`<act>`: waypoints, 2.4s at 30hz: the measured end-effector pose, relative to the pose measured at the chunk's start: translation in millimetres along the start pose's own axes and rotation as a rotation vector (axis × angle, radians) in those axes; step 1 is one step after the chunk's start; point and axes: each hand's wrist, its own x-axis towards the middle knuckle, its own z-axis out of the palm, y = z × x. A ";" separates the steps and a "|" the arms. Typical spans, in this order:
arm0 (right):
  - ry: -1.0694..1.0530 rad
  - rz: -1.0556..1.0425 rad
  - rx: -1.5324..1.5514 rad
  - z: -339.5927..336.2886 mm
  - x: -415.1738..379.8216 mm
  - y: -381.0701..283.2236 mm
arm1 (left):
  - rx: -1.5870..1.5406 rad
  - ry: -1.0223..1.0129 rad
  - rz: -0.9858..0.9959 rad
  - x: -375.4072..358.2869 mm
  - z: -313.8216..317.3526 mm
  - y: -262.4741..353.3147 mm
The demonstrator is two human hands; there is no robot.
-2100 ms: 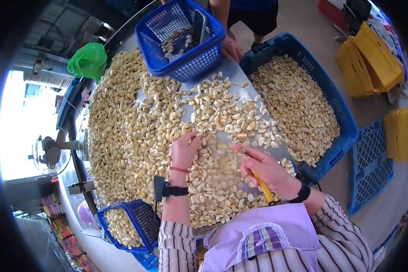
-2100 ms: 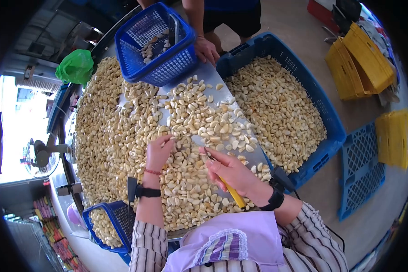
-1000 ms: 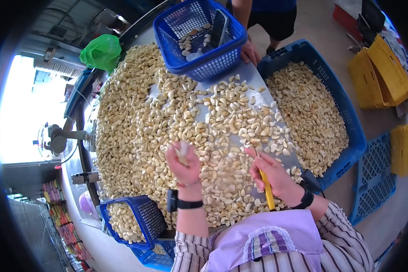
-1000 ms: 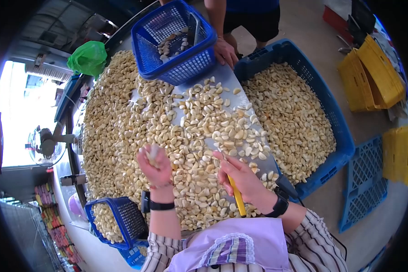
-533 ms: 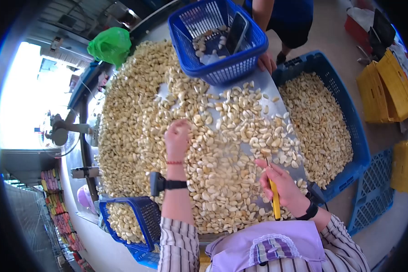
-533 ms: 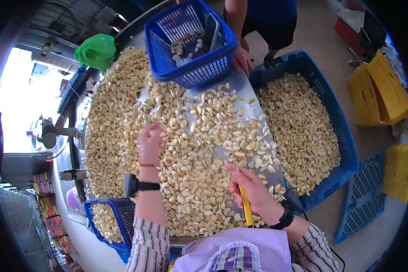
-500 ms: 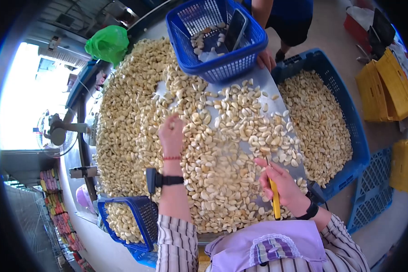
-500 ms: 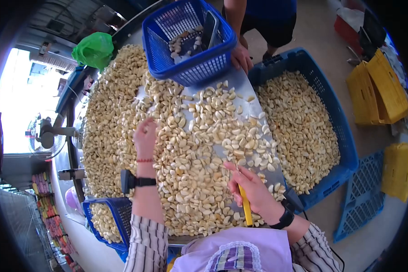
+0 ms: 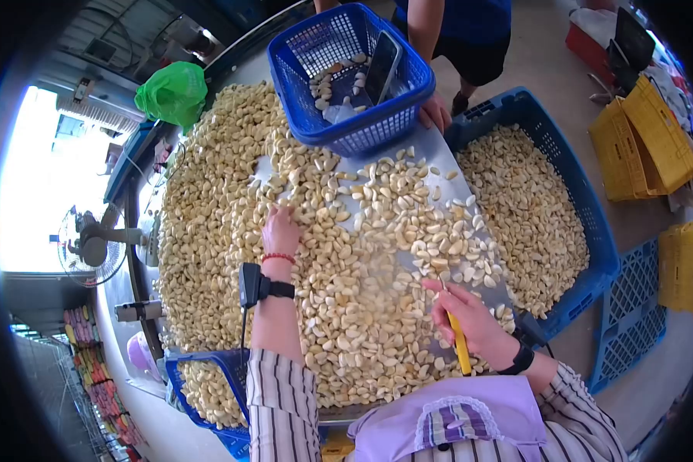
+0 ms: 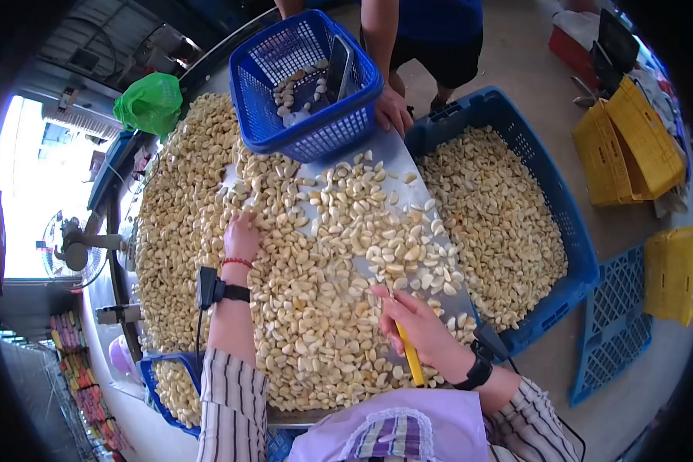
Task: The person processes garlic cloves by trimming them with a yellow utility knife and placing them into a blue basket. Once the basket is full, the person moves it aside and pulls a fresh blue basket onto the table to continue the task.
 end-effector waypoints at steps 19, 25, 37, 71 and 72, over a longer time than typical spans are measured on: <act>-0.184 -0.532 -1.019 37.4 -26.4 0.1 | -1.193 -0.398 -0.244 -214.8 -84.8 130.3; -0.210 -0.650 -1.121 33.1 -30.5 14.9 | -0.954 -0.311 -0.070 -236.8 -100.5 137.9; -0.278 -0.191 -0.515 35.6 -44.7 10.1 | -1.459 -0.568 -0.421 -252.6 -108.1 140.7; 0.006 -0.093 -0.177 4.2 -32.7 2.2 | -0.226 0.175 0.269 -201.0 -62.3 82.8; 0.015 -0.103 -0.176 2.8 -33.8 2.5 | -0.206 0.065 0.259 -195.8 -44.6 95.6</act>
